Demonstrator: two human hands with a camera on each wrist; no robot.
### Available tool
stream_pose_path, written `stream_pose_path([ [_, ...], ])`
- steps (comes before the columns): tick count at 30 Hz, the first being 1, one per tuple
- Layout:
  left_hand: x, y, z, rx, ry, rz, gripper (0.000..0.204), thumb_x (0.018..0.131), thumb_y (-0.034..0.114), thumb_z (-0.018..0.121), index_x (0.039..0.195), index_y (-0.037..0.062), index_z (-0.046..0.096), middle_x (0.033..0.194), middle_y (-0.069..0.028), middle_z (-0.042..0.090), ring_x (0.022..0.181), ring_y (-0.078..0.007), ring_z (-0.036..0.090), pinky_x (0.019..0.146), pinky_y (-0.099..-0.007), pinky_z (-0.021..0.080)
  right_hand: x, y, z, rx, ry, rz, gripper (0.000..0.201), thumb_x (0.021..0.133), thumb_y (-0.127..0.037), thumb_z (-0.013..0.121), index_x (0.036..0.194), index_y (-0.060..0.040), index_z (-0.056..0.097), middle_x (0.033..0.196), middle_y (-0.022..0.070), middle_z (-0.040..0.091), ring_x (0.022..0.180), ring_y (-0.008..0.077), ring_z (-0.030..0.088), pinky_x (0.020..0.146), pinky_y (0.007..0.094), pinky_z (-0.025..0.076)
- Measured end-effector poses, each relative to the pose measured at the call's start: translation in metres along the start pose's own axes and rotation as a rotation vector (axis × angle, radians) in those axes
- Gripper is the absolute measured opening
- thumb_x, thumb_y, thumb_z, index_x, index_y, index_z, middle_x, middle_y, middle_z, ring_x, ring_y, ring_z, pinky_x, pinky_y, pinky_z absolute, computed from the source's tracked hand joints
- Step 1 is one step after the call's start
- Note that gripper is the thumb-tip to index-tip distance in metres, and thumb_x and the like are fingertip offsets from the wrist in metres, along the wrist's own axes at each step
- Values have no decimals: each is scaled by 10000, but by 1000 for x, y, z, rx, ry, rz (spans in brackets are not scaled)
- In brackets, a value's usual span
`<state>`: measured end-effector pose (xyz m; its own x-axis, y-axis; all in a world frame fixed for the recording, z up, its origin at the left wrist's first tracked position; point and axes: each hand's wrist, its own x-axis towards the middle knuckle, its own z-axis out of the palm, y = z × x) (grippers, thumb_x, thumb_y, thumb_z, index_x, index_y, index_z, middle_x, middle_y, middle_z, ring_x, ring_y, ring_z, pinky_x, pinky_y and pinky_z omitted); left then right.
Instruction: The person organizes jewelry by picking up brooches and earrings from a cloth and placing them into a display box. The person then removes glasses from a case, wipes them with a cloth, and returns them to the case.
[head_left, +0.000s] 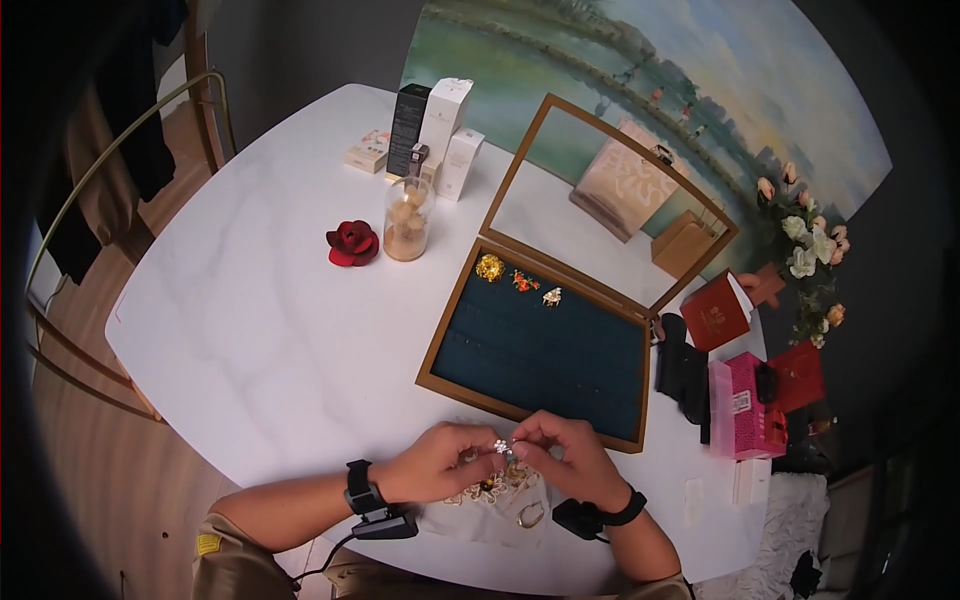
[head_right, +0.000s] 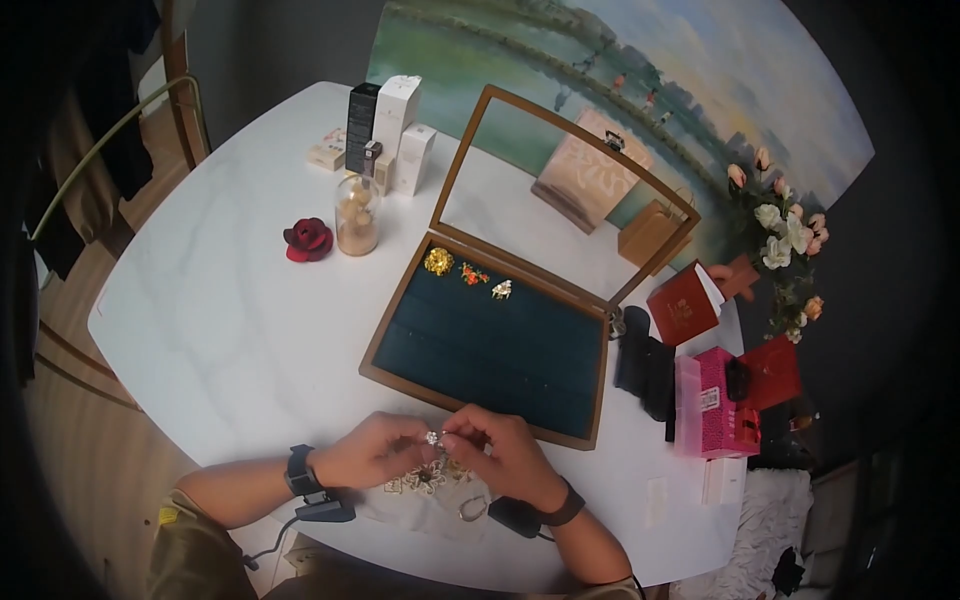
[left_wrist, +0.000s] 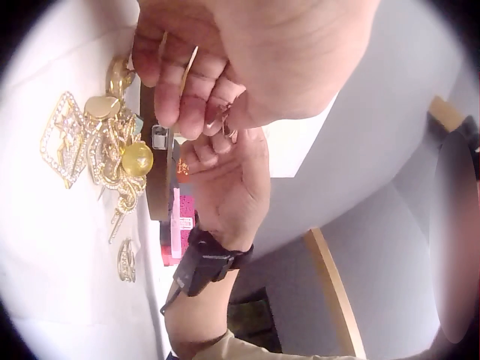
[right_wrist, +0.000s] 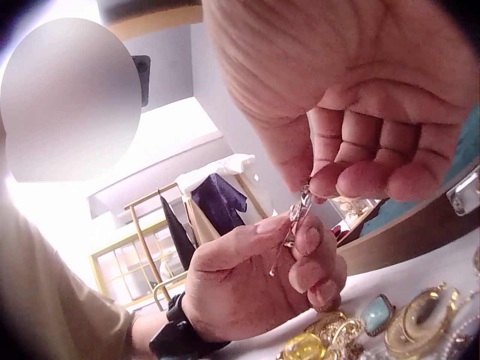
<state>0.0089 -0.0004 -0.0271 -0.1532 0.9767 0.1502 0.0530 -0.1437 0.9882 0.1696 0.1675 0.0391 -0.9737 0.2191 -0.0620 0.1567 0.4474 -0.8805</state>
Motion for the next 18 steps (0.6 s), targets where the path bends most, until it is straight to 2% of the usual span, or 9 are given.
stream_pose_path([
  [2,1,6,-2,-128,-5,-76,104,999,112,679,972,11,678,770,-48,657,648,-93,557,586,-279,441,0,5,1,25,40,37,143,1002,-125,695,1075,-3,678,856,54,726,760,91,676,695,249,527],
  [5,0,5,-3,-123,-2,-90,108,1001,110,680,976,6,671,772,-17,651,674,-56,540,587,-259,437,-3,15,5,160,32,58,151,1014,-141,690,1076,-4,671,845,18,700,773,71,652,703,241,519],
  [8,1,-1,-1,-49,8,-5,105,982,105,692,960,5,669,770,-21,656,661,-65,551,566,-265,435,-6,21,8,331,6,129,166,1040,-168,666,1084,-8,662,846,-12,664,781,54,621,705,231,505],
  [11,1,-1,0,64,45,-8,105,958,99,710,944,4,669,762,-27,659,654,-75,569,550,-269,442,-5,26,11,511,-27,220,151,1058,-155,624,1079,-6,638,878,-18,623,776,44,569,714,228,479],
  [15,1,0,1,34,106,-58,104,929,84,734,930,3,669,750,-36,656,647,-90,588,543,-276,455,-5,37,16,622,-18,235,152,1059,-163,618,1062,-13,638,858,-19,612,754,50,560,702,231,477],
  [18,3,0,2,50,165,-5,91,908,62,743,925,10,671,751,-47,652,650,-119,613,560,-282,475,-5,40,21,704,-9,246,149,1062,-165,613,1061,-17,632,846,-20,603,740,57,558,687,237,475],
])
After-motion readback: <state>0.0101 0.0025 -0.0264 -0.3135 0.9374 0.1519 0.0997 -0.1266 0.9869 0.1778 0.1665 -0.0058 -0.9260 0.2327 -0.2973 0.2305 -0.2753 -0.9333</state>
